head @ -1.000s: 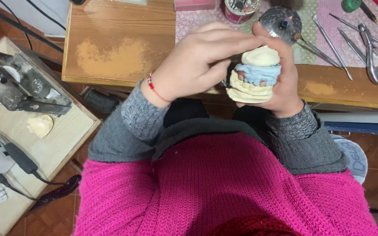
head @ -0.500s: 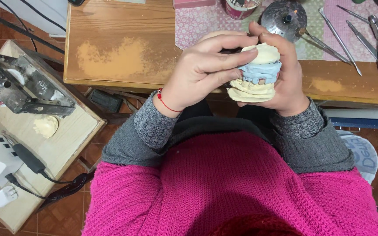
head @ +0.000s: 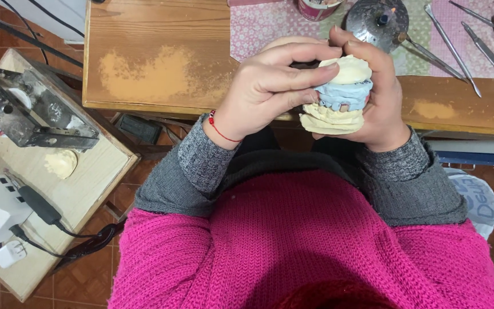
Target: The person works on a dental model, using a rotary tool to shape a small piece of material and then using a metal instrument to apply and smooth pink material onto the model's teeth. The person repeatedly adjusts the model's position and switches between tools.
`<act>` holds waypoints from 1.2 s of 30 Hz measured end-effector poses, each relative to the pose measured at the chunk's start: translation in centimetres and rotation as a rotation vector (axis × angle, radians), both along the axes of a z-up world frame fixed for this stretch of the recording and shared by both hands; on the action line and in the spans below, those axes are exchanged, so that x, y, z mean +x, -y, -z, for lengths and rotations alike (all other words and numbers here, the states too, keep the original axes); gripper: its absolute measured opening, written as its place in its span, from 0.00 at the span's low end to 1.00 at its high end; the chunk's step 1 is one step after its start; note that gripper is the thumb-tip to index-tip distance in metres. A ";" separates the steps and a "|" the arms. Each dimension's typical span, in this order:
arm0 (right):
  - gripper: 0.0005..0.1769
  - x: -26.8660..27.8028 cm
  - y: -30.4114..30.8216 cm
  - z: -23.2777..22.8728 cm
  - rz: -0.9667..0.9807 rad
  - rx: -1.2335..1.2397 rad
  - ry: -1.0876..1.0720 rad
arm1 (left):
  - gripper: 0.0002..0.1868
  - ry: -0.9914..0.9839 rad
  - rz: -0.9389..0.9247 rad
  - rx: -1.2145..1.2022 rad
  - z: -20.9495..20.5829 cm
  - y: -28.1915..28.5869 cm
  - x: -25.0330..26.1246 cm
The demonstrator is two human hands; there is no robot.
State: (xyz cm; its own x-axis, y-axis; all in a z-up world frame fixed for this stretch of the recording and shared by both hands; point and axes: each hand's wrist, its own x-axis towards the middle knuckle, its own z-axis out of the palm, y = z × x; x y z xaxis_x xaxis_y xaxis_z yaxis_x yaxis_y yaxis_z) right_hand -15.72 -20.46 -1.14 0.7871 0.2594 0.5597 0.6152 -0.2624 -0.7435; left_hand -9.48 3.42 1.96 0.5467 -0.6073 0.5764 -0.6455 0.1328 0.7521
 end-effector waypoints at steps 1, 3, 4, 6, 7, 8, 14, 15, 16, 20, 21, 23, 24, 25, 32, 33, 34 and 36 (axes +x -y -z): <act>0.65 0.0 0.0 0.0 0.005 -0.003 0.006 | 0.19 0.013 0.003 -0.001 0.0 0.0 0.1; 0.65 0.0 -0.1 0.0 0.006 -0.003 0.009 | 0.19 0.009 0.006 0.000 0.0 0.0 0.1; 0.64 0.0 -0.1 0.0 0.007 -0.002 0.011 | 0.19 0.005 0.009 0.002 0.0 0.0 0.1; 0.63 0.0 -0.2 0.0 0.018 -0.011 0.017 | 0.19 0.013 0.007 0.003 0.1 0.0 0.1; 0.62 0.0 -0.2 0.0 0.029 -0.020 0.024 | 0.19 0.023 0.005 0.004 0.1 0.0 0.2; 0.62 0.0 -0.2 0.1 0.028 -0.020 0.024 | 0.19 0.023 0.005 0.004 0.1 0.0 0.2; 0.58 0.0 -0.2 0.2 0.032 -0.018 0.010 | 0.18 0.054 -0.026 0.004 0.2 0.1 0.0; 0.59 0.1 -0.3 0.2 0.013 0.000 0.017 | 0.18 0.058 -0.030 0.003 0.2 0.1 0.0; 0.60 0.1 -0.3 0.1 -0.005 0.017 0.023 | 0.18 0.062 -0.034 0.003 0.2 0.1 0.1; 0.58 0.0 -0.3 0.3 0.004 0.021 0.011 | 0.18 0.060 -0.035 -0.001 0.3 0.1 0.1; 0.59 0.0 -0.3 0.3 0.013 0.008 0.017 | 0.18 0.058 -0.031 -0.003 0.4 0.1 0.1; 0.59 0.0 -0.2 0.2 0.023 -0.005 0.023 | 0.19 0.057 -0.028 -0.006 0.5 0.1 0.2; 0.59 -0.1 -0.2 0.1 0.035 -0.018 0.020 | 0.19 0.055 -0.020 -0.008 0.5 0.0 0.2; 0.60 -0.1 -0.2 0.1 0.046 -0.031 0.017 | 0.19 0.053 -0.014 -0.010 0.5 0.0 0.3; 0.63 -0.1 0.0 0.4 -0.013 0.037 -0.024 | 0.21 0.072 0.041 0.021 0.2 -0.5 0.6; 0.62 -0.1 0.0 0.4 -0.016 0.046 -0.034 | 0.21 0.064 0.041 0.018 0.2 -0.5 0.6; 0.62 -0.1 0.0 0.5 -0.020 0.055 -0.044 | 0.21 0.055 0.041 0.015 0.2 -0.5 0.5; 0.61 -0.1 0.0 0.5 -0.019 0.053 -0.043 | 0.21 0.042 0.044 0.006 0.0 -0.5 0.4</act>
State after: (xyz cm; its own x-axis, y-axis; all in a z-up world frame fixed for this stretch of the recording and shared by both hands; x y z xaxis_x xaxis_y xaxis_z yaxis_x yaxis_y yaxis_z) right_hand -15.82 -20.44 -1.59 0.8058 0.2455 0.5389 0.5870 -0.2107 -0.7817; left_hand -9.08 3.89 1.92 0.4949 -0.6336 0.5947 -0.6706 0.1569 0.7251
